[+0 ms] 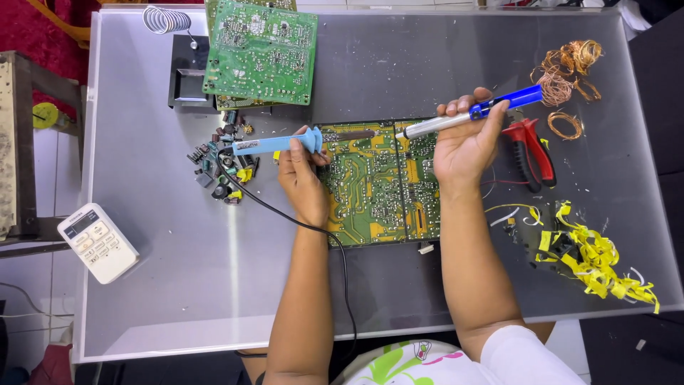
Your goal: The person uses a soldering iron and solder wire to work on a green circuit board placed on a gray table. They apply heat and solder to various points on the board while other electronic components and tools are scattered nearby.
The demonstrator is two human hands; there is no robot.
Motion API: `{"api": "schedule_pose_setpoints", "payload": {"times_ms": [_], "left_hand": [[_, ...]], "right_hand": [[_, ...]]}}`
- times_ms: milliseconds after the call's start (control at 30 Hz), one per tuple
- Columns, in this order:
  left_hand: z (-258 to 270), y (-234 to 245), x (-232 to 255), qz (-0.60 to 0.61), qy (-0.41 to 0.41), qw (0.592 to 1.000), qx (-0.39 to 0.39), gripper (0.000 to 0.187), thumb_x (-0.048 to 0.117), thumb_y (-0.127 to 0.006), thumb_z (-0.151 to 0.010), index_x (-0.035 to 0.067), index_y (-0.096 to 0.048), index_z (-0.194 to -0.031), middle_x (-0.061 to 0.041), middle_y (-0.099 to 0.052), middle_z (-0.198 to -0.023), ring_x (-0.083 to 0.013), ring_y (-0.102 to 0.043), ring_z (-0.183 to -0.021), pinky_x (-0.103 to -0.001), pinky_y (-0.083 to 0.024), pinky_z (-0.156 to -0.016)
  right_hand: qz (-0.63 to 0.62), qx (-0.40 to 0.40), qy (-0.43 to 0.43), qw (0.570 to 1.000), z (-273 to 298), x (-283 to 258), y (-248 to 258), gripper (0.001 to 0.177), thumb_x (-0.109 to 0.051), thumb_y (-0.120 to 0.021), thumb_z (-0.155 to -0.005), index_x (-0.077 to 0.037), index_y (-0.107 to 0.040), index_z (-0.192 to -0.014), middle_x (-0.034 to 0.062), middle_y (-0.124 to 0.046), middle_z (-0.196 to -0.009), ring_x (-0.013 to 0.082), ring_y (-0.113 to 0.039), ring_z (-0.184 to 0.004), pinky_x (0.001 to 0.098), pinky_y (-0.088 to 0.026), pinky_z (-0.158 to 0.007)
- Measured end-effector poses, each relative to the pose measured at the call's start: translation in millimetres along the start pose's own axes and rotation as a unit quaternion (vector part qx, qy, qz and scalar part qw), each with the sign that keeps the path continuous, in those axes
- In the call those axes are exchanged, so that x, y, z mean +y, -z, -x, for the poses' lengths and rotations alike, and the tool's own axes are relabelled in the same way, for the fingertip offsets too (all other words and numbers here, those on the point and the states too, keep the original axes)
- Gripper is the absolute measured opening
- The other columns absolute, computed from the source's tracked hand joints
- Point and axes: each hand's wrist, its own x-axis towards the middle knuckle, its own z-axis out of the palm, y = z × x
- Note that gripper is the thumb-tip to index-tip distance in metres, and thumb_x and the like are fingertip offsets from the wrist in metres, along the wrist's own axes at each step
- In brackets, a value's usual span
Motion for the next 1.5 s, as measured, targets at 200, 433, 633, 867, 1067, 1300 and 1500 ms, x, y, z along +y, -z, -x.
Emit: {"api": "schedule_pose_setpoints", "payload": {"times_ms": [200, 433, 633, 867, 1067, 1300, 1500], "left_hand": [[3.4, -0.6, 8.1, -0.041, -0.006, 0.999, -0.013, 0.046, 0.035, -0.054, -0.12, -0.004, -0.071, -0.138, -0.011, -0.061, -0.068, -0.0189, -0.071, -0.072, -0.036, -0.069, -0.079], [3.9, -2.2, 10.9, -0.055, -0.006, 0.998, -0.022, 0.047, 0.037, -0.052, -0.12, -0.003, -0.071, -0.138, -0.012, -0.062, -0.071, -0.0187, -0.071, -0.073, -0.037, -0.069, -0.078], [4.9, -2.5, 13.2, -0.057, -0.004, 0.998, -0.025, 0.047, 0.036, -0.051, -0.121, -0.003, -0.07, -0.139, -0.012, -0.064, -0.074, -0.0167, -0.069, -0.074, -0.036, -0.069, -0.078], [4.8, -0.3, 12.6, -0.058, -0.001, 0.998, -0.028, 0.048, 0.036, -0.051, -0.121, -0.004, -0.069, -0.14, -0.013, -0.065, -0.077, -0.0164, -0.07, -0.073, -0.036, -0.069, -0.078], [5.1, -1.9, 15.0, -0.056, 0.002, 0.998, -0.025, 0.048, 0.035, -0.05, -0.121, -0.005, -0.069, -0.139, -0.014, -0.065, -0.078, -0.0162, -0.068, -0.072, -0.036, -0.069, -0.077], [3.4, -0.3, 12.6, -0.048, 0.011, 0.999, -0.023, 0.049, 0.036, -0.049, -0.121, -0.006, -0.068, -0.139, -0.015, -0.066, -0.08, -0.0165, -0.068, -0.073, -0.036, -0.069, -0.076], [3.4, -2.3, 17.4, -0.047, 0.013, 0.999, -0.014, 0.047, 0.033, -0.05, -0.121, -0.007, -0.069, -0.137, -0.012, -0.062, -0.071, -0.0206, -0.07, -0.072, -0.037, -0.068, -0.077]], "right_hand": [[0.033, -0.033, 0.021, 0.999, 4.4, 12.3, -8.5, 0.049, -0.061, -0.05, -0.111, -0.016, -0.063, -0.128, 0.0043, -0.06, -0.093, 0.0187, -0.069, -0.094, 0.0414, -0.067, -0.104], [0.061, -0.063, 0.044, 0.995, 8.8, 14.9, -13.9, 0.048, -0.057, -0.043, -0.115, -0.015, -0.06, -0.13, 0.0049, -0.059, -0.095, 0.0185, -0.068, -0.097, 0.0414, -0.065, -0.107], [0.139, -0.122, 0.089, 0.979, 19.1, 21.6, -22.5, 0.048, -0.056, -0.034, -0.119, -0.015, -0.053, -0.136, 0.0023, -0.056, -0.097, 0.0148, -0.065, -0.099, 0.0404, -0.063, -0.113], [0.283, -0.191, 0.179, 0.923, 25.9, 21.3, -30.7, 0.029, -0.032, -0.035, -0.125, -0.01, -0.04, -0.143, 0.007, -0.051, -0.107, 0.0167, -0.062, -0.105, 0.0471, -0.058, -0.118], [0.291, -0.153, 0.179, 0.927, 24.7, 16.6, -30.8, 0.026, -0.03, -0.036, -0.125, -0.009, -0.039, -0.139, 0.0112, -0.056, -0.106, 0.0203, -0.069, -0.102, 0.0535, -0.062, -0.116], [-0.003, 0.015, -0.017, 1.0, 2.4, 11.3, 5.4, 0.043, -0.057, -0.054, -0.111, -0.017, -0.061, -0.125, 0.0062, -0.066, -0.095, 0.0208, -0.072, -0.093, 0.0503, -0.069, -0.109], [-0.137, 0.102, -0.127, 0.977, 19.7, -53.1, -66.1, 0.077, -0.081, -0.067, -0.073, -0.005, -0.065, -0.087, 0.0101, -0.054, -0.087, 0.0287, -0.059, -0.093, 0.0457, -0.054, -0.094]]}}
